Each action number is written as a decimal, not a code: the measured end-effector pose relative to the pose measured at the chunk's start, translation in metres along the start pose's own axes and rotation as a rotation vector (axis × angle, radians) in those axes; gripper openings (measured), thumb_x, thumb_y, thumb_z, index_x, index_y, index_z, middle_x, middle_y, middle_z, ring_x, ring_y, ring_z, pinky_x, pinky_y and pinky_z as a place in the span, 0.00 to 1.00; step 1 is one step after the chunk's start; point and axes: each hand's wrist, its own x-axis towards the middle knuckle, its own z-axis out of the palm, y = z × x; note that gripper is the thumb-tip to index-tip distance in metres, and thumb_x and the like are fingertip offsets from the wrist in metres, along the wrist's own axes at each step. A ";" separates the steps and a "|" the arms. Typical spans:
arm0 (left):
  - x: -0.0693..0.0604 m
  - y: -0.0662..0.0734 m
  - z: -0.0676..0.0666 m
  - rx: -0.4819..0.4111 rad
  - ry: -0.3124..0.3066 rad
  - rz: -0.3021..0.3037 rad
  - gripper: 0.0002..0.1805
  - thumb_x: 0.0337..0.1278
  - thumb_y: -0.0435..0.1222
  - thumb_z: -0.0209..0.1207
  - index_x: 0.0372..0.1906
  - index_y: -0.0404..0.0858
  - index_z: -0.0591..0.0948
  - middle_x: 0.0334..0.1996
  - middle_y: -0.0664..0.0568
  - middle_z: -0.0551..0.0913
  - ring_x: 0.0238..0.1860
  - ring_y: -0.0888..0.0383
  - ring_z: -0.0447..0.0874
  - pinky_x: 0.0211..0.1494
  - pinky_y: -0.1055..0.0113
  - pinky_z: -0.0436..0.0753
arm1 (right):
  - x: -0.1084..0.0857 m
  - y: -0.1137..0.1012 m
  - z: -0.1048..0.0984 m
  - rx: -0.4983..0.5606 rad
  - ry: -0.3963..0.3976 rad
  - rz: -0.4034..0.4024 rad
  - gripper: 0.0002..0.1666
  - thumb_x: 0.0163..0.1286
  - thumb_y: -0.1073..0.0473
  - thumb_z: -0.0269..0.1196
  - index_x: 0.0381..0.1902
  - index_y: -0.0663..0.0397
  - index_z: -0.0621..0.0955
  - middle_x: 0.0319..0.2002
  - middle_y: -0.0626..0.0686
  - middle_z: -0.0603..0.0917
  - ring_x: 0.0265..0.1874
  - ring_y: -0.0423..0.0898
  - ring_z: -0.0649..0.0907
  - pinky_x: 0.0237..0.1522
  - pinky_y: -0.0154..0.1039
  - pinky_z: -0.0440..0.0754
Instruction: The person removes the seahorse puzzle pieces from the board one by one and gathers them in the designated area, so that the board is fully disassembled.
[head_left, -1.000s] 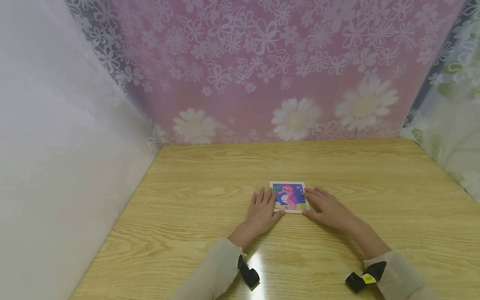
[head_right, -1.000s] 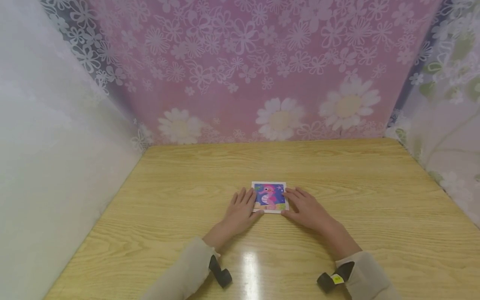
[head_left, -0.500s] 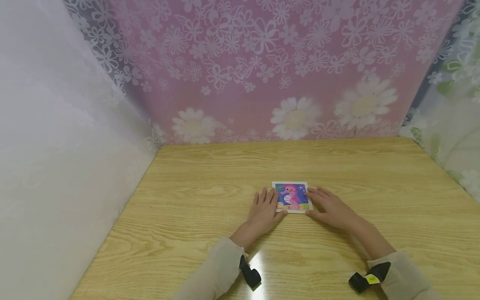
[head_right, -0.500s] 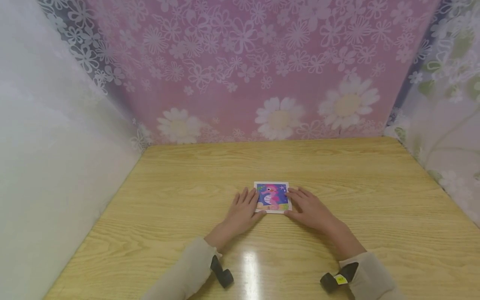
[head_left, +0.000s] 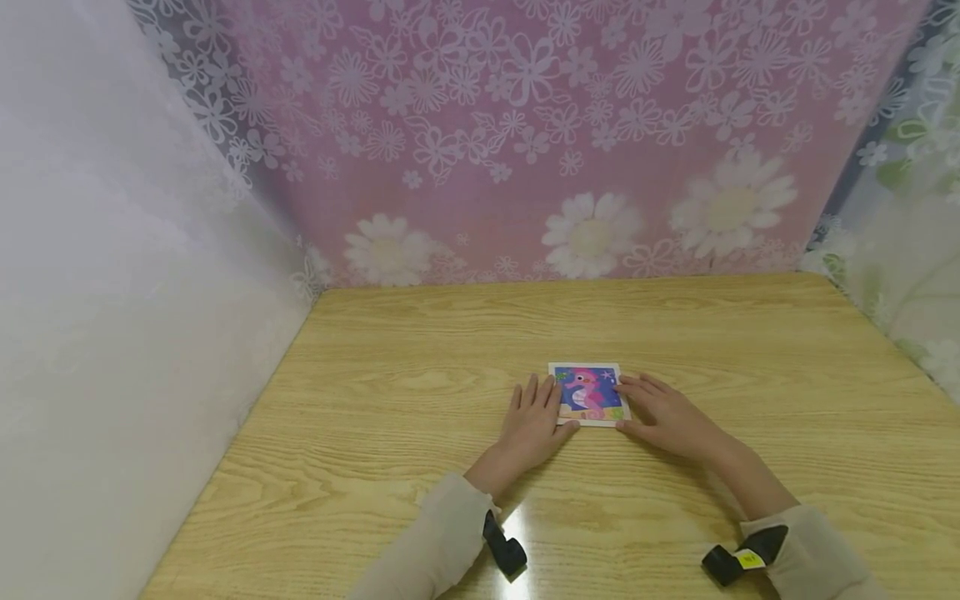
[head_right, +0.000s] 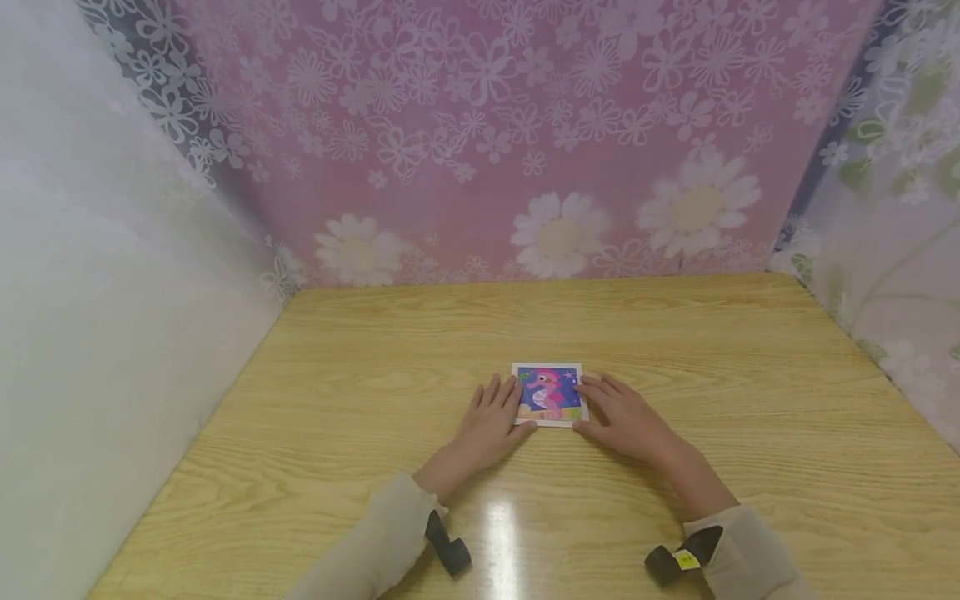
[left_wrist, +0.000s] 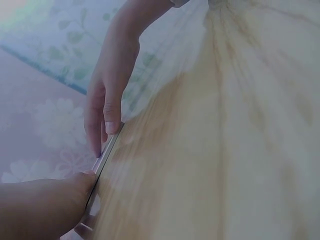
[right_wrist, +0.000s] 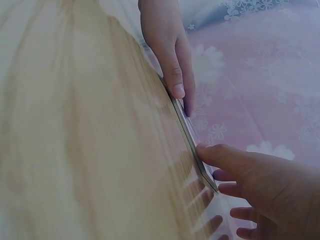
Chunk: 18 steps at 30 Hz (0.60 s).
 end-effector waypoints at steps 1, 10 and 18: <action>0.000 0.000 0.000 0.001 0.002 0.002 0.38 0.65 0.60 0.33 0.71 0.39 0.54 0.70 0.48 0.50 0.70 0.48 0.41 0.67 0.54 0.44 | 0.000 0.000 0.000 -0.001 0.000 -0.001 0.36 0.63 0.45 0.60 0.60 0.65 0.70 0.62 0.65 0.66 0.61 0.69 0.59 0.56 0.65 0.55; 0.000 0.001 0.002 0.006 0.007 0.005 0.38 0.65 0.59 0.33 0.71 0.40 0.55 0.70 0.49 0.50 0.70 0.48 0.41 0.67 0.54 0.44 | -0.002 -0.001 -0.003 -0.004 -0.005 0.001 0.35 0.63 0.46 0.61 0.60 0.65 0.70 0.61 0.65 0.66 0.61 0.69 0.59 0.56 0.66 0.55; 0.000 0.000 0.000 -0.034 0.001 -0.004 0.38 0.65 0.60 0.34 0.71 0.40 0.55 0.70 0.48 0.50 0.70 0.47 0.40 0.67 0.53 0.44 | 0.000 -0.001 -0.002 -0.008 -0.015 0.014 0.36 0.63 0.45 0.60 0.61 0.64 0.70 0.62 0.65 0.65 0.62 0.67 0.58 0.57 0.64 0.54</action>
